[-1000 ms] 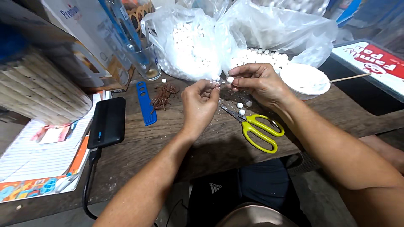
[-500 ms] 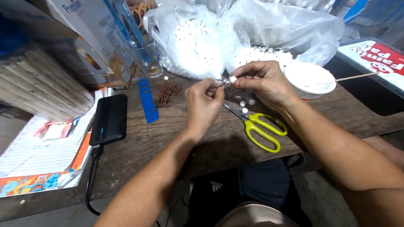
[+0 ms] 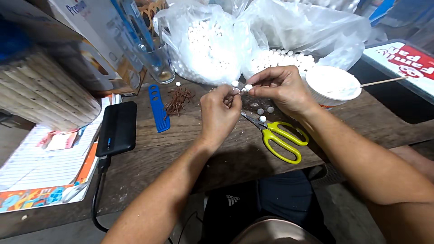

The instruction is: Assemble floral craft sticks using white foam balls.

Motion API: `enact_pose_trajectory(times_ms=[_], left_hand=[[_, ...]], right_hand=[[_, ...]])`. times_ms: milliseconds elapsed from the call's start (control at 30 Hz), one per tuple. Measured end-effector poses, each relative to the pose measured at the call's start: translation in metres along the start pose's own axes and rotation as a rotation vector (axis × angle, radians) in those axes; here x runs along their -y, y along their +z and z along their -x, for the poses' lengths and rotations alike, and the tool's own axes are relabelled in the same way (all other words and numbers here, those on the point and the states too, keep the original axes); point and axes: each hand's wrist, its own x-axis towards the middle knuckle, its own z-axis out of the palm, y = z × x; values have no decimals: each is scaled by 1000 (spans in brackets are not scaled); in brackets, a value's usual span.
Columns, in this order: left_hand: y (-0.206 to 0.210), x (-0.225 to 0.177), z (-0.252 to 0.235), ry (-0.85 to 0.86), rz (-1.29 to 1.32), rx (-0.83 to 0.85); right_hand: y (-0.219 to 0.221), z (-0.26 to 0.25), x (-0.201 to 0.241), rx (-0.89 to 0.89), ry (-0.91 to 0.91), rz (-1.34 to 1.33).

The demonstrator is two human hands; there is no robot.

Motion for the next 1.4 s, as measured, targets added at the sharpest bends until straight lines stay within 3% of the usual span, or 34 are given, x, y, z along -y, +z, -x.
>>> enact_pose_trajectory(times_ms=[233,967,1400], left_hand=[[-2,-1,0,8,-38,5],[1,1,1,6,-23,12],[0,-1,2,-29,1,36]], right_hand=[[1,1,0,36,-97,117],[3,2,1,39,-80,137],[4,4,2,43,-192,225]])
